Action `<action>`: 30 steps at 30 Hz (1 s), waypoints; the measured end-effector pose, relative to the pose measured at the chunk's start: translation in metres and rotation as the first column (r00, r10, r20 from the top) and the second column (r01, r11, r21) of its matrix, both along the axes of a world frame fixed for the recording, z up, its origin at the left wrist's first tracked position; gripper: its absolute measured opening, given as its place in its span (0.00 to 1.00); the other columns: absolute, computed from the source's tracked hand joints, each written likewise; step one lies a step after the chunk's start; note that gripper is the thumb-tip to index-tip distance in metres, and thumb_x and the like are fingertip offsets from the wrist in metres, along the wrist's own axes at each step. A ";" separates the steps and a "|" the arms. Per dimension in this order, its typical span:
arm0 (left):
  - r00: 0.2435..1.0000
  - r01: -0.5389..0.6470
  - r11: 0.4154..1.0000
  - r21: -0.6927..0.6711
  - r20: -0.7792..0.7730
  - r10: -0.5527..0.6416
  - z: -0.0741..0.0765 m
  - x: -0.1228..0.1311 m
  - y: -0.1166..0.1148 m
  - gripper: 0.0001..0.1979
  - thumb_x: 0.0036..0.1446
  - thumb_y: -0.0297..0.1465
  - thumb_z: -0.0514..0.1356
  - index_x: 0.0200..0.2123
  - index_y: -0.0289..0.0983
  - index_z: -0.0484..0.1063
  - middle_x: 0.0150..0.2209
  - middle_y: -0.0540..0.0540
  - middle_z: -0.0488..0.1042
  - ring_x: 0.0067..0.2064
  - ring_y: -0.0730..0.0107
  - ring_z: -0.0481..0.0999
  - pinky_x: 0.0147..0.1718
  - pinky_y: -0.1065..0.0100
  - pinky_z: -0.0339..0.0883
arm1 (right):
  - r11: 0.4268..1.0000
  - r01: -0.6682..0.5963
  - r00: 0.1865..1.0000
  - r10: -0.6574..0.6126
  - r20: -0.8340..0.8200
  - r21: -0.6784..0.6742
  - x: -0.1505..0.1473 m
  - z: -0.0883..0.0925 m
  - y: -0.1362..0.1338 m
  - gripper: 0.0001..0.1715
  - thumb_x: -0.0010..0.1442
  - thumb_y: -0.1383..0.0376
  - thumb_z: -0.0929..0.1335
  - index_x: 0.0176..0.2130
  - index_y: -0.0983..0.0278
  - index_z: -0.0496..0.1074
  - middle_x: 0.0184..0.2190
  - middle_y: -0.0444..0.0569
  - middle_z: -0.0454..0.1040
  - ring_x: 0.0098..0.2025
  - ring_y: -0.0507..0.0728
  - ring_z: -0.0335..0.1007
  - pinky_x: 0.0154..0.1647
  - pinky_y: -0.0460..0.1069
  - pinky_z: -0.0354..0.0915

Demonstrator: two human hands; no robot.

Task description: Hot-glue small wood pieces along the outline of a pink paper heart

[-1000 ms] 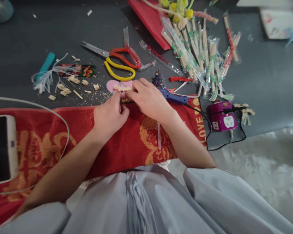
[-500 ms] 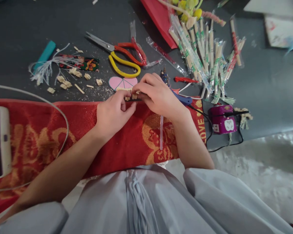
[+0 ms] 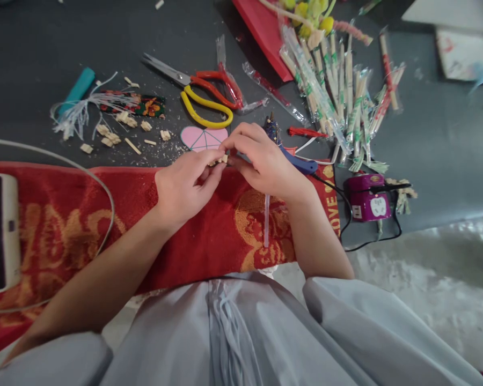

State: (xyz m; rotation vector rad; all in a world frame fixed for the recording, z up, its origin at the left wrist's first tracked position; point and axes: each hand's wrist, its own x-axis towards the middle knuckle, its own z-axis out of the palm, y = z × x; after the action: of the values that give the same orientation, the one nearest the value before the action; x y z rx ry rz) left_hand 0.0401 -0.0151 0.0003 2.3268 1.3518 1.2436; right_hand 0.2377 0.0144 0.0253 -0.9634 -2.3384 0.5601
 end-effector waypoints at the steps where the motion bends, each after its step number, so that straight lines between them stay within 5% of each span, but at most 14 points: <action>1: 1.000 0.001 1.000 0.020 -0.015 -0.001 0.000 0.000 0.000 0.09 0.66 0.32 0.59 0.46 0.40 0.78 0.31 0.52 0.79 0.31 0.76 0.76 0.32 0.74 0.66 | 1.000 -0.004 1.000 0.004 0.007 0.000 0.000 0.000 0.000 0.09 0.69 0.71 0.62 0.47 0.60 0.67 0.45 0.49 0.71 0.48 0.58 0.67 0.53 0.59 0.66; 7: 0.993 -0.008 1.000 -0.013 -0.116 0.007 -0.003 -0.002 0.001 0.13 0.69 0.35 0.55 0.43 0.41 0.81 0.33 0.49 0.81 0.35 0.72 0.78 0.37 0.71 0.69 | 1.000 -0.019 0.999 0.019 0.031 -0.008 0.002 0.001 0.000 0.08 0.70 0.70 0.62 0.46 0.61 0.68 0.45 0.49 0.72 0.48 0.57 0.66 0.53 0.58 0.67; 18: 0.992 0.059 0.986 0.159 -0.116 -0.041 -0.005 -0.002 0.002 0.13 0.68 0.30 0.55 0.39 0.42 0.81 0.32 0.51 0.81 0.32 0.74 0.78 0.28 0.72 0.63 | 0.999 -0.018 0.999 0.020 0.047 -0.029 0.001 0.005 -0.003 0.10 0.70 0.69 0.60 0.46 0.62 0.69 0.45 0.50 0.71 0.49 0.58 0.64 0.58 0.61 0.64; 25: 0.983 0.063 0.992 0.108 -0.179 -0.042 -0.005 -0.003 0.002 0.13 0.70 0.29 0.50 0.42 0.39 0.76 0.34 0.49 0.80 0.35 0.73 0.78 0.30 0.72 0.64 | 1.000 -0.016 0.999 0.016 0.048 -0.006 0.002 0.004 -0.002 0.10 0.70 0.70 0.60 0.46 0.62 0.68 0.45 0.50 0.70 0.49 0.58 0.63 0.59 0.62 0.63; 30: 0.975 0.147 0.973 0.177 -0.192 -0.112 0.002 0.001 -0.002 0.11 0.70 0.28 0.51 0.36 0.39 0.73 0.28 0.51 0.77 0.27 0.74 0.74 0.25 0.71 0.58 | 0.999 0.040 0.998 -0.041 0.049 0.017 0.008 0.000 0.002 0.09 0.71 0.67 0.59 0.46 0.61 0.67 0.45 0.51 0.69 0.48 0.58 0.64 0.59 0.63 0.63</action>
State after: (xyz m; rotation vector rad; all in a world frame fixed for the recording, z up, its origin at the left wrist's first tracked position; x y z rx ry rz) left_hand 0.0415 -0.0176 0.0027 2.6701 1.1518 1.1939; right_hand 0.2454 0.0163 0.0253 -1.0255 -2.3582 0.5058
